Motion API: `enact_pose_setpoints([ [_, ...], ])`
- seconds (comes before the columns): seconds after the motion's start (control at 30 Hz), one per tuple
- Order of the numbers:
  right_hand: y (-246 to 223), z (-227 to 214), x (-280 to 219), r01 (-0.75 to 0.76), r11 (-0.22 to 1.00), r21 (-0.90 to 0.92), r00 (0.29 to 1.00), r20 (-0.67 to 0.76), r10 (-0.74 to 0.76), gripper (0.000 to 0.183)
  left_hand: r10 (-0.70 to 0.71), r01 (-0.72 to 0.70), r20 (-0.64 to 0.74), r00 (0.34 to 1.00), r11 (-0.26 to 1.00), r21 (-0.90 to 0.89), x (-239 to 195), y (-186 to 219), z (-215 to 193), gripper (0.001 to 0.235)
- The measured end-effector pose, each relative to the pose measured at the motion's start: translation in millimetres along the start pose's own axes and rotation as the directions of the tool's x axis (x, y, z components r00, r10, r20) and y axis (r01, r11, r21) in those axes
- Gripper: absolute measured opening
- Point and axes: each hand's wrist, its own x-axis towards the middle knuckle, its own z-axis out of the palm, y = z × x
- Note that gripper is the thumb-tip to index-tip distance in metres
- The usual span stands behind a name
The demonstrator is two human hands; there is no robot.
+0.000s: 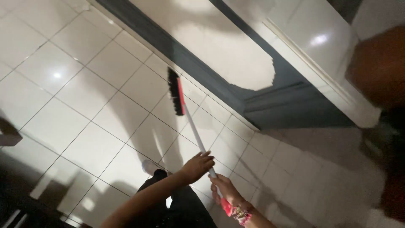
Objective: Sweep a tiled hallway floor with a broom and then organize several pairs of shoes on a small stool.
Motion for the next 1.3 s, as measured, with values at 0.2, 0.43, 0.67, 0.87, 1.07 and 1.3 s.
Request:
enact_pose_setpoints([
  [0.2,55,-83,-63,-0.057,0.961,0.272,0.92,-0.359,0.156,0.018,0.438,-0.436,0.277,0.855,0.897,-0.07,95,84,94,0.029],
  [0.43,115,-156,80,-0.077,0.704,0.706,0.906,-0.245,0.345,0.003,0.199,-0.051,0.583,0.788,0.964,-0.26,135,74,150,0.028],
  [0.67,114,-11,236,-0.177,0.811,0.558,0.984,0.132,0.123,0.011,-0.1,0.158,0.601,0.793,0.986,-0.044,30,-64,39,0.053],
  [0.87,15,161,296,-0.199,0.927,0.317,0.939,0.331,0.088,0.013,-0.204,0.154,0.424,0.882,0.977,0.15,-58,-201,-49,0.039],
  [1.07,-35,127,268,-0.102,0.934,0.344,0.903,0.426,-0.058,0.022,-0.443,0.437,0.061,0.895,0.895,0.082,-33,-231,-43,0.028],
  [1.3,-37,-29,30,-0.123,0.844,0.521,0.875,0.458,-0.155,0.016,-0.486,0.486,0.065,0.872,0.84,-0.241,35,-33,18,0.019],
])
